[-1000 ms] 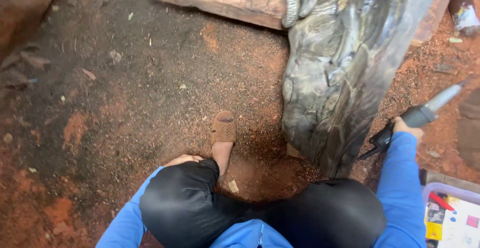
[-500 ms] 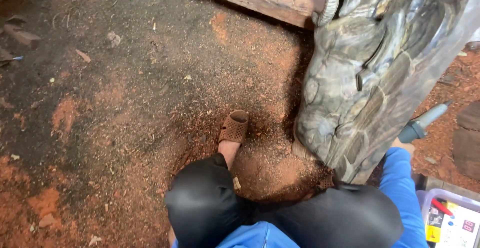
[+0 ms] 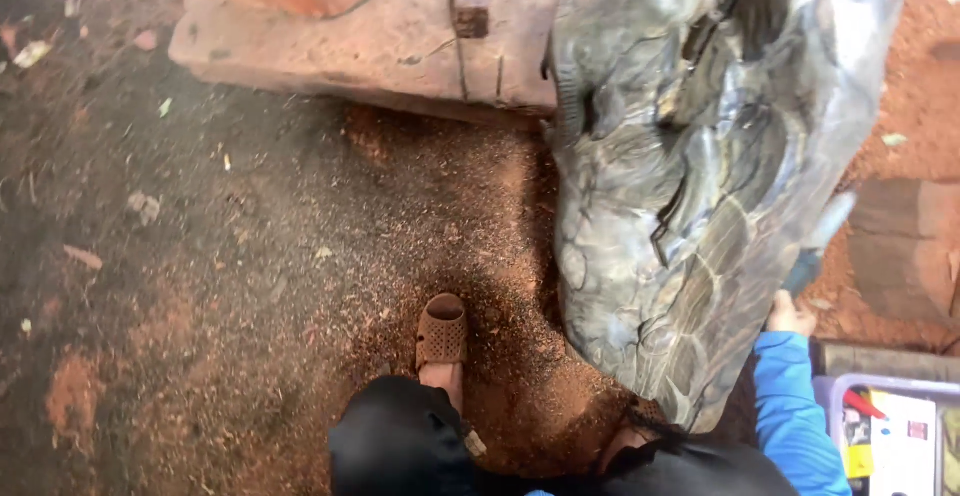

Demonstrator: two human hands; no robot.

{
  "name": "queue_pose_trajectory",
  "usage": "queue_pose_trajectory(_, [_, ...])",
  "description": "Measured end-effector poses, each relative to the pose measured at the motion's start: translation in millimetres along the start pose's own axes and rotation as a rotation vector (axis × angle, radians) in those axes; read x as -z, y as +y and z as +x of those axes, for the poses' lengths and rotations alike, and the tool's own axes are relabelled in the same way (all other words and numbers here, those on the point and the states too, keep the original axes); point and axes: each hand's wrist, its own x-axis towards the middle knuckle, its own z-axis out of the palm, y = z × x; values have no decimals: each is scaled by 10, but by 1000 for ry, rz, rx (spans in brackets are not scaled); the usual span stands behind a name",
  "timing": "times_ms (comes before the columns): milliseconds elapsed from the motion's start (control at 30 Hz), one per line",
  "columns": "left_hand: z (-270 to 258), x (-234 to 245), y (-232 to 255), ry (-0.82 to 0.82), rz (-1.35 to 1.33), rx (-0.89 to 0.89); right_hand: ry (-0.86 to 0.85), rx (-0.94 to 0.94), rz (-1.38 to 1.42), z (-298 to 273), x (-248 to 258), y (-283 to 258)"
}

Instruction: Carving and shaping a wooden buffalo sculpture using a power rotary tool and repositioning the piece as needed.

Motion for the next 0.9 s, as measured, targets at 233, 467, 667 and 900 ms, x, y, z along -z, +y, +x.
queue_pose_trajectory(233, [157, 114, 264, -57, 133, -67, -47, 315, 315, -666, 549, -1211])
queue_pose_trajectory(467, [-115, 34, 259, -118, 186, -141, -100, 352, 409, -1480, 1464, -2225])
queue_pose_trajectory(667, [-196, -124, 979, -98, 192, -518, -373, 38, 165, -1526, 2663, -1843])
queue_pose_trajectory(900, [-845, -1187, 2902, -519, -590, -931, -956, -119, 870, -2378, 2923, -3165])
